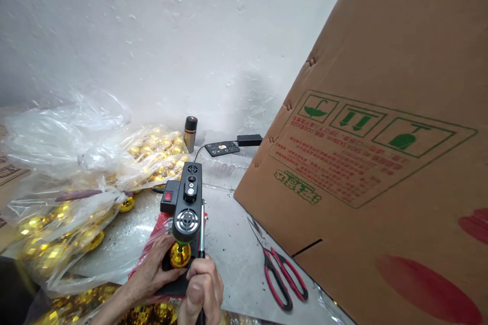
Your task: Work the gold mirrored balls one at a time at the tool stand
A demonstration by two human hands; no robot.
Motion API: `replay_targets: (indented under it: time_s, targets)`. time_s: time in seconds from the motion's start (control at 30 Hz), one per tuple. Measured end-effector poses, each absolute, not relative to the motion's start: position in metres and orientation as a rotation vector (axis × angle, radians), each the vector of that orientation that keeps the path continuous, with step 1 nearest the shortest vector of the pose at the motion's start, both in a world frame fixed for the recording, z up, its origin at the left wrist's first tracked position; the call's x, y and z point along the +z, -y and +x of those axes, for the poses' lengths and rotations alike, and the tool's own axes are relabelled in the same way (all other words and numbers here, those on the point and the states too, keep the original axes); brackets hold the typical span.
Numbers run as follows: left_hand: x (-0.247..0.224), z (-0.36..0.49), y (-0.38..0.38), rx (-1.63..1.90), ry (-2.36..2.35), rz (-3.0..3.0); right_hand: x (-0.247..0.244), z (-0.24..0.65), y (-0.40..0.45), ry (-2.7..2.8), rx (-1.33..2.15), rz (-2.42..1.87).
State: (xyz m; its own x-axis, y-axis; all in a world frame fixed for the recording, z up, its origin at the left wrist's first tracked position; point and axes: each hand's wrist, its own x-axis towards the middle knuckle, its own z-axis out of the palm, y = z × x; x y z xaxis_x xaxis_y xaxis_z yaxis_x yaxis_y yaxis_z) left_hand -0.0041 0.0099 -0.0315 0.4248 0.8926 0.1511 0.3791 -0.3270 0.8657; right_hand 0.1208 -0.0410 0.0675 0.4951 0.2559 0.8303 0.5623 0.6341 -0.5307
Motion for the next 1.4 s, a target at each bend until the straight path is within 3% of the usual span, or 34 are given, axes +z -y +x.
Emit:
replay_targets:
  time_s: [0.7, 1.2, 1.4]
  targets:
    - [-0.03, -0.002, -0.012, 0.836, -1.069, 1.907, 0.068, 0.126, 0.042, 1.148, -0.175, -0.881]
    - [-0.029, -0.001, -0.013, 0.881, -1.114, 1.968, 0.029, 0.141, 0.045, 1.373, -0.258, -0.932]
    - [-0.031, -0.003, -0.018, 0.942, -1.082, 1.96, 0.075, 0.148, 0.055, 1.464, -0.205, -0.959]
